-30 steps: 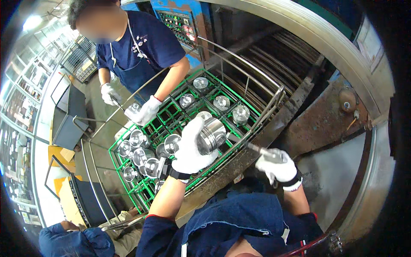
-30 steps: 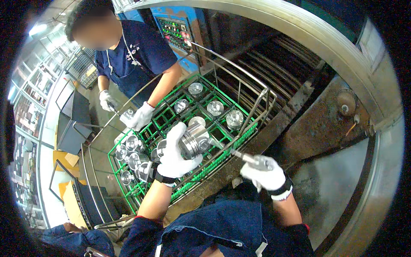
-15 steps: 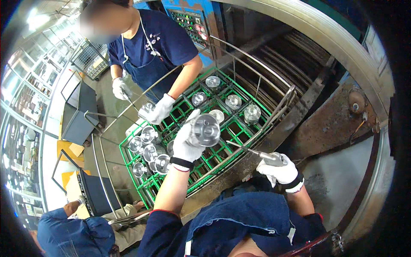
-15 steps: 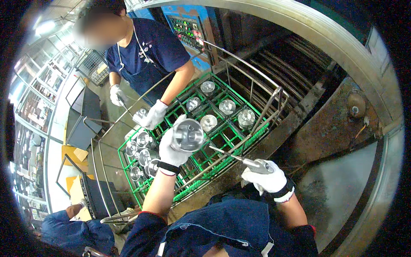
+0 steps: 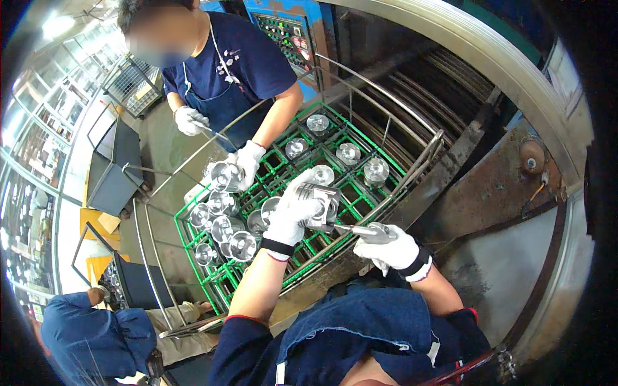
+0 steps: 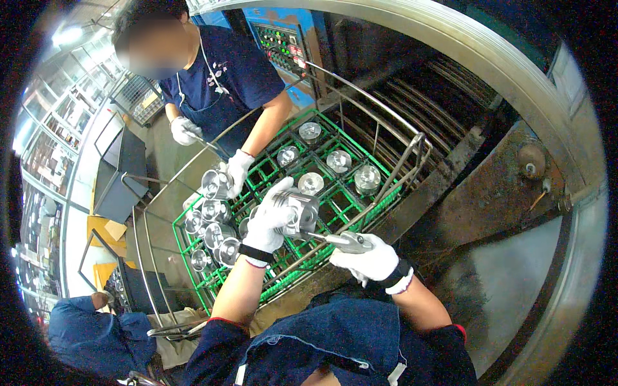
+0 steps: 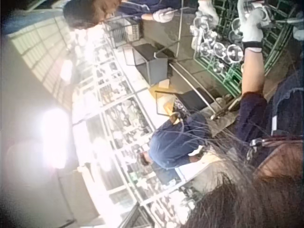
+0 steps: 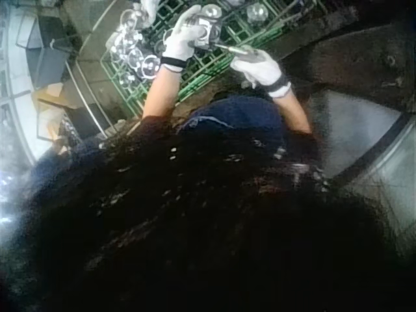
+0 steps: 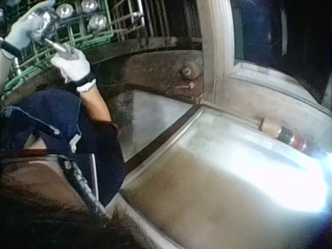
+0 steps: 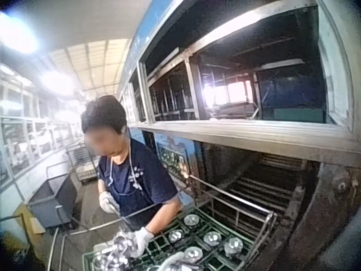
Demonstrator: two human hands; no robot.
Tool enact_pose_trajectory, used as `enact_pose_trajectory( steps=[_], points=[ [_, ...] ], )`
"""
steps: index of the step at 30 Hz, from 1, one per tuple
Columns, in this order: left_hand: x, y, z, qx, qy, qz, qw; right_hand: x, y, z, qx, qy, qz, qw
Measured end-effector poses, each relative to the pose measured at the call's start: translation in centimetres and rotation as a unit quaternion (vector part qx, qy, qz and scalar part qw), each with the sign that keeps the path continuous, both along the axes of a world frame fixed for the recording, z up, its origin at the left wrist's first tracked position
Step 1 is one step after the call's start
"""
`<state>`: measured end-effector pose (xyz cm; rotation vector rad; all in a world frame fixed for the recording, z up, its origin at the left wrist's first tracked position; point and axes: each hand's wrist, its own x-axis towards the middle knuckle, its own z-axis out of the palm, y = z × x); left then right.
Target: Inspecting, cleaning with a compressed air gun, and organizing metal components on a table.
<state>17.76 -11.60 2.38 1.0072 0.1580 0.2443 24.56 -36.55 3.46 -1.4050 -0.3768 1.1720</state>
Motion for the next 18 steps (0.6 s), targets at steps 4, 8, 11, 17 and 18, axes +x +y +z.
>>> enact_pose_trajectory(
  steps=[4, 8, 11, 17, 18],
  points=[
    [0.1, 0.6, -0.4, -0.005, 0.015, -0.032, 0.999, 2.3, -2.0, -1.4, 0.080, 0.023, 0.018, 0.996],
    [-0.1, 1.0, -0.8, -0.259, 0.042, -0.014, 0.965, 2.1, -3.8, -1.6, 0.065, 0.031, -0.085, 0.994],
    [0.2, 1.2, -1.1, -0.308, 0.026, -0.031, 0.951, 0.9, -4.8, -0.8, -0.019, 0.025, 0.018, 0.999],
    [0.1, 0.0, -0.5, -0.317, 0.071, 0.007, 0.946, 0.6, -3.8, -1.0, 0.027, -0.004, -0.092, 0.995],
    [0.0, 0.2, -1.0, -0.326, 0.070, 0.006, 0.943, 0.3, -3.7, 0.0, -0.004, -0.012, -0.030, 0.999]
  ],
)
